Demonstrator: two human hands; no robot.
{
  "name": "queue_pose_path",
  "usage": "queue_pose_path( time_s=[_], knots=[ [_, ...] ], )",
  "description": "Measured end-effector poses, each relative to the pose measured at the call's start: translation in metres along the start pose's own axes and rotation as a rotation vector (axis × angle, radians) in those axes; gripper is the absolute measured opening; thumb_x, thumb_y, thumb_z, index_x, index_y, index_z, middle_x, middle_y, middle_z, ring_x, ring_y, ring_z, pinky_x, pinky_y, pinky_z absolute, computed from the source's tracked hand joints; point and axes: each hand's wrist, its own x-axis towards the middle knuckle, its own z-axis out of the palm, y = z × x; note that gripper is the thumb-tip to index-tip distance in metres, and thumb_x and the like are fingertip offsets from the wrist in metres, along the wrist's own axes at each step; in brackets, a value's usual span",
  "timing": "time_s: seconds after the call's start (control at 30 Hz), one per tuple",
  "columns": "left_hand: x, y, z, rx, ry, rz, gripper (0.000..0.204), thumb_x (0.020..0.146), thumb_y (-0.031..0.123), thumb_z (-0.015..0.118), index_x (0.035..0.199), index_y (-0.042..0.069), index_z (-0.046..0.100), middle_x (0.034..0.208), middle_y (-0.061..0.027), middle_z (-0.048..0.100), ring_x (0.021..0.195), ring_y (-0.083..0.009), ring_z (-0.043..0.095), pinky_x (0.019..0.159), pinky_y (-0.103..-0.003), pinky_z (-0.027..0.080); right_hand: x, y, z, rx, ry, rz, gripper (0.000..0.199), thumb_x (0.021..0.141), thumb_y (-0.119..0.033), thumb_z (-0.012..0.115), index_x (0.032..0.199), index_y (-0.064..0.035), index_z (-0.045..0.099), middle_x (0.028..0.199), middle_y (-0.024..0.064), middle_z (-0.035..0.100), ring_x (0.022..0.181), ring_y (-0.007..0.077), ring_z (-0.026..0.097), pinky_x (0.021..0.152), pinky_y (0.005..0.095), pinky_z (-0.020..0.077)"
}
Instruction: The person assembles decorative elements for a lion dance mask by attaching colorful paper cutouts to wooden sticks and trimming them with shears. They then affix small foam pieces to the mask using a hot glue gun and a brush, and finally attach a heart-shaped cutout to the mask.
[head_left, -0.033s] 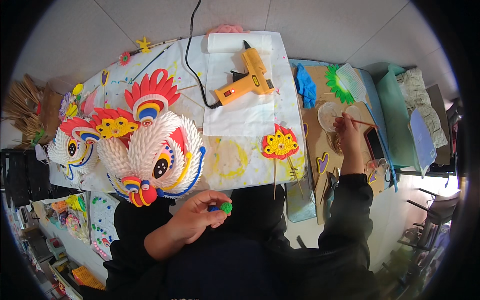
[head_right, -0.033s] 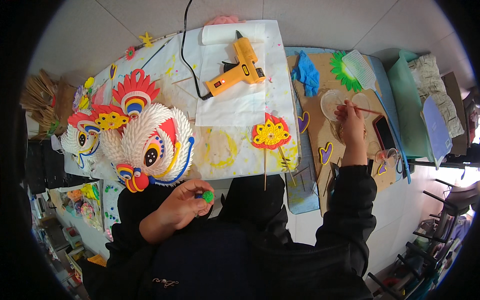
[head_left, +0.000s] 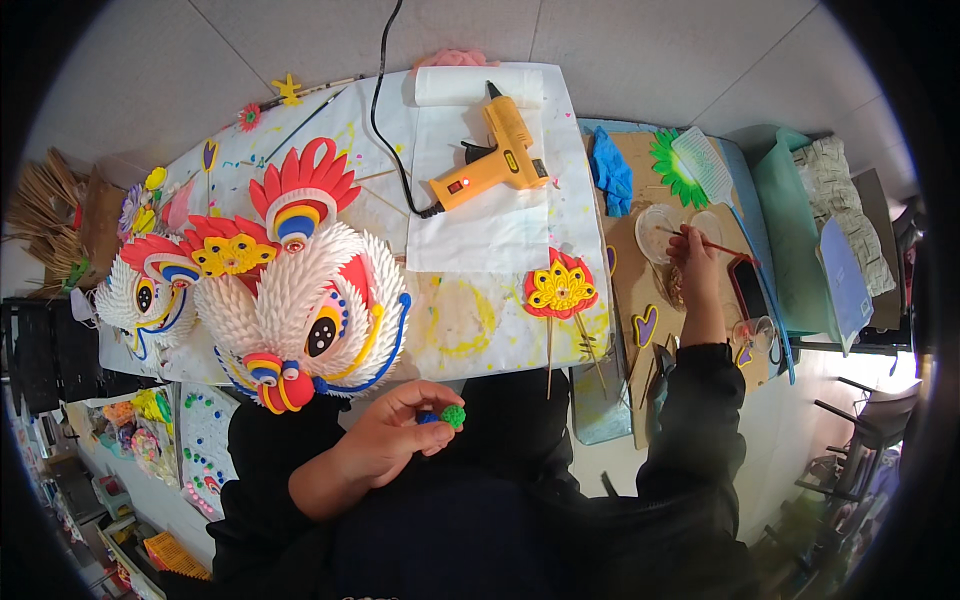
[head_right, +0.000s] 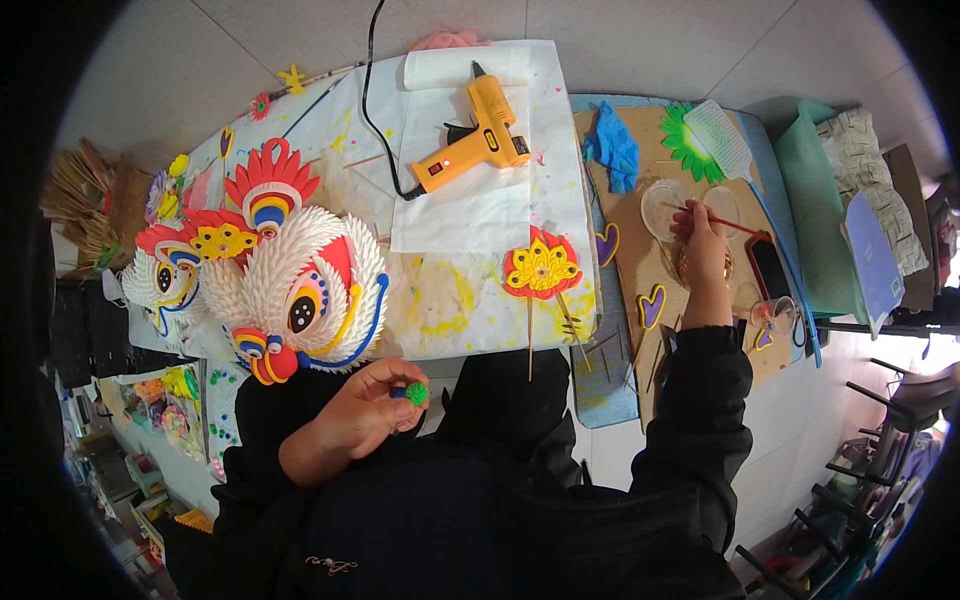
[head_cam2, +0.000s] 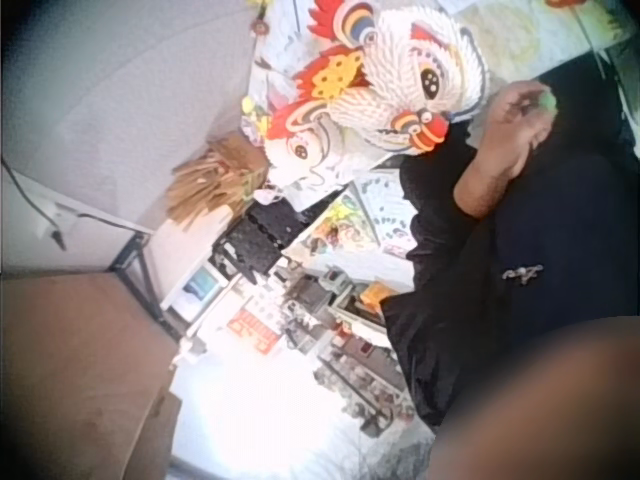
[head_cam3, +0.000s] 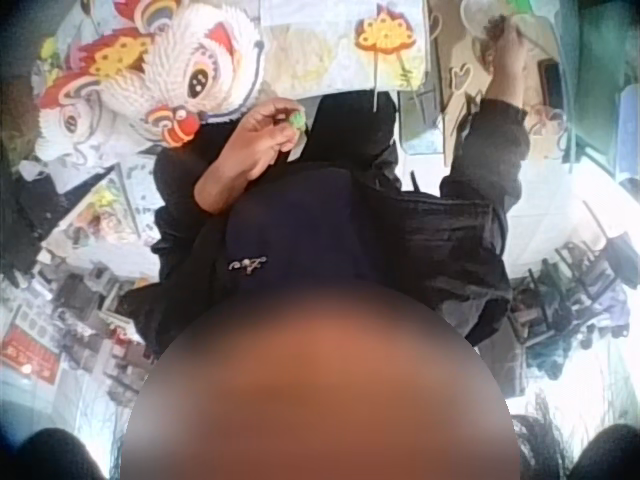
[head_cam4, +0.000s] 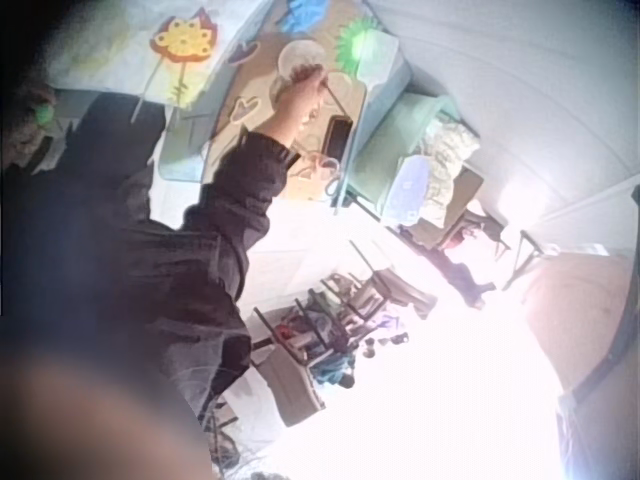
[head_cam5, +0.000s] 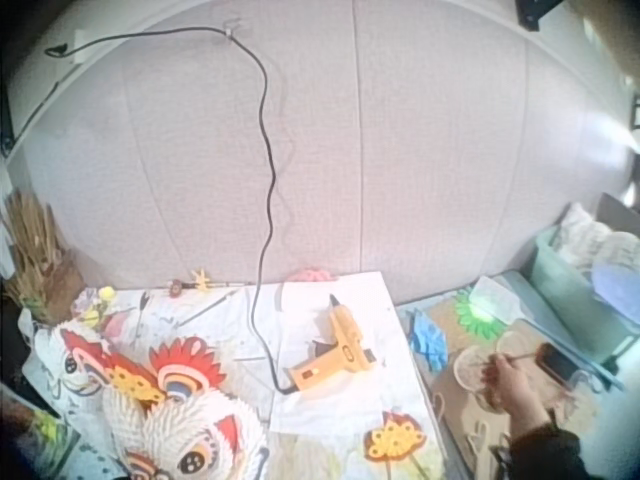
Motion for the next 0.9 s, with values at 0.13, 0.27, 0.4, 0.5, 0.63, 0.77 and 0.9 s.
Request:
queue_pose_path(
  time_s=[0.13, 0.27, 0.4, 0.5, 0.63, 0.77, 0.9],
  knots=[
    [0.001, 0.001, 0.001, 0.038, -0.017, -0.024, 0.029, 0.08, -0.001, 0.063, 0.108, 0.002, 0.055, 0.092, -0.0061, 0.056, 0.074, -0.01, 0.05, 0.059, -0.022, 0.039, 0.02, 0.013, 0.005, -0.472, 0.186, -0.086, 0.033, 0.092, -0.029, 0.048, 0.096, -0.0006, 0.064, 0.076, 0.0109, 0.063, 0.071, 0.0235, 0.061, 0.064, 0.0338, 0.0458],
    [0.001, 0.0, 0.002, 0.035, -0.011, -0.02, 0.031, 0.079, -0.001, 0.064, 0.109, 0.002, 0.055, 0.093, -0.0058, 0.057, 0.075, -0.0096, 0.05, 0.059, -0.021, 0.038, 0.029, 0.014, 0.006, -0.925, 0.211, -0.339, 0.032, 0.088, -0.029, 0.052, 0.092, -0.0003, 0.065, 0.077, 0.0212, 0.063, 0.074, 0.0343, 0.061, 0.065, 0.0383, 0.0461],
    [-0.002, 0.0, 0.004, 0.057, 0.0, 0.012, 0.032, 0.076, -0.003, 0.064, 0.106, 0.005, 0.055, 0.098, -0.0106, 0.057, 0.078, -0.0124, 0.052, 0.063, -0.024, 0.041, 0.025, 0.008, 0.003, -1.037, 0.136, -0.361, 0.028, 0.086, -0.025, 0.055, 0.091, 0.0003, 0.065, 0.076, 0.0179, 0.064, 0.074, 0.0287, 0.063, 0.066, 0.0348, 0.0465],
    [-0.006, 0.0, 0.006, 0.093, 0.003, 0.029, 0.033, 0.075, -0.003, 0.064, 0.106, 0.005, 0.055, 0.101, -0.0092, 0.057, 0.083, -0.0125, 0.052, 0.065, -0.024, 0.042, 0.011, 0.007, 0.002, -0.764, 0.171, -0.476, 0.03, 0.085, -0.027, 0.053, 0.088, 0.0, 0.065, 0.076, 0.0229, 0.062, 0.074, 0.0377, 0.061, 0.065, 0.0394, 0.0475],
    [-0.011, 0.001, 0.007, 0.063, -0.056, 0.066, 0.035, 0.075, -0.005, 0.064, 0.108, 0.004, 0.055, 0.101, -0.0082, 0.057, 0.087, -0.0127, 0.053, 0.067, -0.023, 0.043, -0.026, -0.001, -0.001, -1.05, 0.16, -0.349, 0.027, 0.083, -0.028, 0.056, 0.088, -0.0027, 0.066, 0.074, 0.0209, 0.063, 0.074, 0.0366, 0.062, 0.065, 0.041, 0.0473],
    [-0.017, 0.003, 0.008, 0.039, -0.126, 0.07, 0.037, 0.078, -0.002, 0.065, 0.114, 0.001, 0.055, 0.1, -0.0043, 0.058, 0.087, -0.0091, 0.055, 0.075, -0.021, 0.046, -0.083, -0.046, 0.015, -1.09, 0.284, -0.346, 0.026, 0.085, -0.025, 0.055, 0.089, -0.002, 0.066, 0.07, 0.0175, 0.063, 0.068, 0.0304, 0.062, 0.063, 0.0382, 0.0465],
    [-0.022, 0.003, 0.012, 0.135, -0.114, 0.178, 0.036, 0.077, -0.003, 0.066, 0.112, 0.001, 0.057, 0.1, -0.0037, 0.059, 0.09, -0.0095, 0.055, 0.079, -0.021, 0.046, -0.199, -0.09, 0.067, -0.021, -0.176, -0.534, 0.023, 0.089, -0.02, 0.054, 0.086, 0.0019, 0.061, 0.077, 0.0077, 0.058, 0.071, 0.014, 0.052, 0.066, 0.0265, 0.0398]
  ],
)
